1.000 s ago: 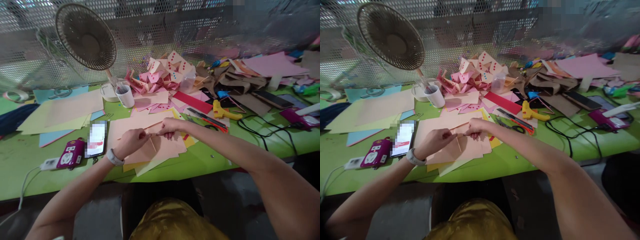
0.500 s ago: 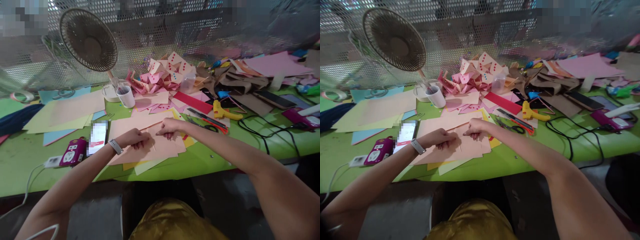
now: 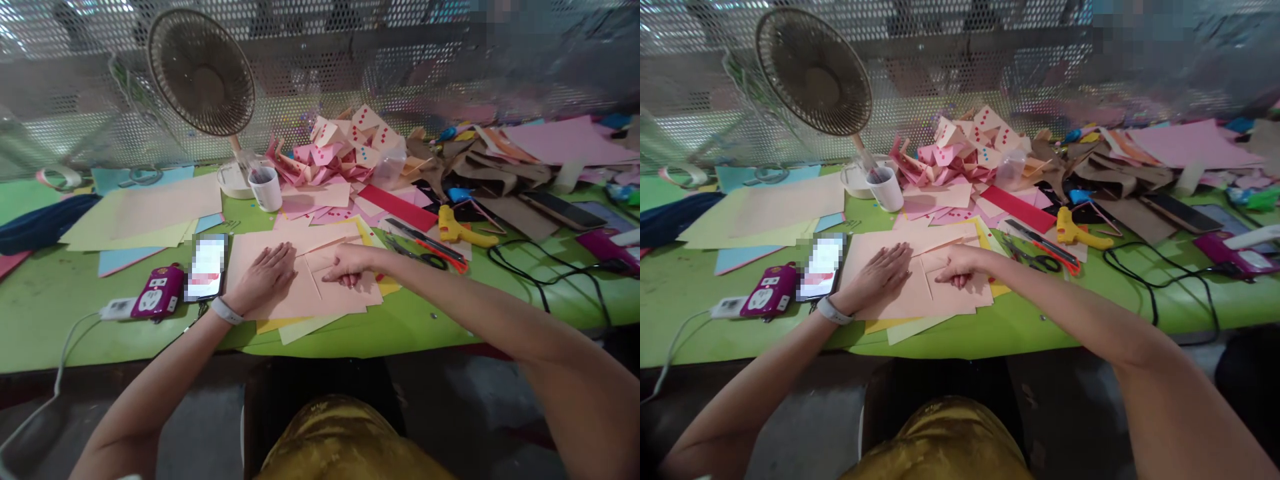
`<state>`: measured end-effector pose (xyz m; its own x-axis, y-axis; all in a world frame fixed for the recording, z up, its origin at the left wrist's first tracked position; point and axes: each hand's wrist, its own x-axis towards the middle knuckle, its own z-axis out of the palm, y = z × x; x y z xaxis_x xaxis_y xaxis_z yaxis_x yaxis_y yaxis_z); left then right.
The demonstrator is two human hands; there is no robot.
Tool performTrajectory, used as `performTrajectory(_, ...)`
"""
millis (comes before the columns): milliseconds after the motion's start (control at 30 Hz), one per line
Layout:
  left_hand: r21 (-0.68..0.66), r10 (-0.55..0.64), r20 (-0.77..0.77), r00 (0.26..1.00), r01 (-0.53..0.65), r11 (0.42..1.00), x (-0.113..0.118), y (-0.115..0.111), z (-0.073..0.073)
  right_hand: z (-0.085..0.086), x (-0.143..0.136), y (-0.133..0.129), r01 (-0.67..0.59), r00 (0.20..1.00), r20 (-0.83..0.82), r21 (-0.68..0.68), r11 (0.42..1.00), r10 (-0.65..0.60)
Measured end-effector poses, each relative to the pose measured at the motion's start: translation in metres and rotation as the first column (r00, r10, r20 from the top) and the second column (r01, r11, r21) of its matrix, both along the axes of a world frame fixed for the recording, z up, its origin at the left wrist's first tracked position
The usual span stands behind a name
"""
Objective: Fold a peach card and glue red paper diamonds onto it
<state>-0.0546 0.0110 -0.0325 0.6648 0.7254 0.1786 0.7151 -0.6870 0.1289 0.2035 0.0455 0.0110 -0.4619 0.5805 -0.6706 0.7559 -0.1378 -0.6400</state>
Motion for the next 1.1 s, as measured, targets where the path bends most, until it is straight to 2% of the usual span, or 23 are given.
performTrajectory(167,0.012,-0.008,0.002,1.0,0.008,1.0,-0.001,0.001,-0.001,-0.004,-0.012,-0.01,0.013,1.0,-0.012,0.027,1.0,-0.013)
performTrajectory(233,0.01,-0.002,0.007,1.0,0.002,1.0,-0.002,0.0,-0.001,-0.002,-0.018,-0.019,0.011,1.0,-0.018,0.128,0.992,-0.009)
performTrajectory(267,0.008,0.001,0.012,1.0,-0.001,1.0,-0.002,0.0,-0.001,-0.002,-0.02,-0.024,0.023,1.0,-0.008,0.239,0.971,-0.022)
performTrajectory(300,0.007,0.006,0.018,1.0,-0.006,1.0,-0.001,0.0,-0.001,-0.001,-0.022,-0.03,0.04,0.999,0.0,0.378,0.925,-0.043)
performTrajectory(367,0.008,0.016,0.031,0.999,-0.016,1.0,-0.001,-0.002,-0.001,-0.001,-0.024,-0.039,0.064,0.998,-0.031,0.633,0.771,-0.058)
performTrajectory(400,0.009,0.019,0.037,0.999,-0.019,1.0,0.0,-0.002,-0.002,-0.003,-0.024,-0.042,0.073,0.997,-0.067,0.707,0.703,-0.036)
performTrajectory(433,0.01,0.022,0.042,0.999,-0.022,1.0,0.0,-0.002,-0.002,-0.005,-0.024,-0.045,0.075,0.994,-0.105,0.742,0.666,0.005)
performTrajectory(533,0.01,0.031,0.061,0.998,-0.031,0.999,0.001,-0.002,-0.003,-0.013,-0.025,-0.045,0.072,0.979,-0.18,0.734,0.675,0.091)
performTrajectory(667,-0.017,0.01,0.074,0.997,-0.009,1.0,-0.002,0.0,-0.003,-0.02,-0.03,-0.037,0.138,0.981,-0.193,0.718,0.682,0.004)
performTrajectory(833,-0.039,0.005,0.1,0.995,-0.002,0.999,-0.004,0.002,-0.003,-0.014,-0.04,-0.036,0.124,0.992,-0.084,0.684,0.718,-0.092)
performTrajectory(933,-0.039,0.01,0.083,0.996,-0.006,0.999,-0.003,0.0,-0.002,-0.011,-0.045,-0.037,0.124,0.987,-0.013,0.684,0.719,-0.158)
performTrajectory(1033,-0.003,0.013,0.079,0.997,-0.013,1.0,-0.002,-0.003,0.004,-0.011,-0.045,-0.038,0.072,0.99,0.038,0.693,0.717,-0.136)
performTrajectory(1100,0.057,-0.037,0.111,0.993,0.03,0.998,-0.003,-0.006,0.011,-0.01,-0.044,-0.038,0.068,0.992,0.032,0.683,0.727,-0.123)
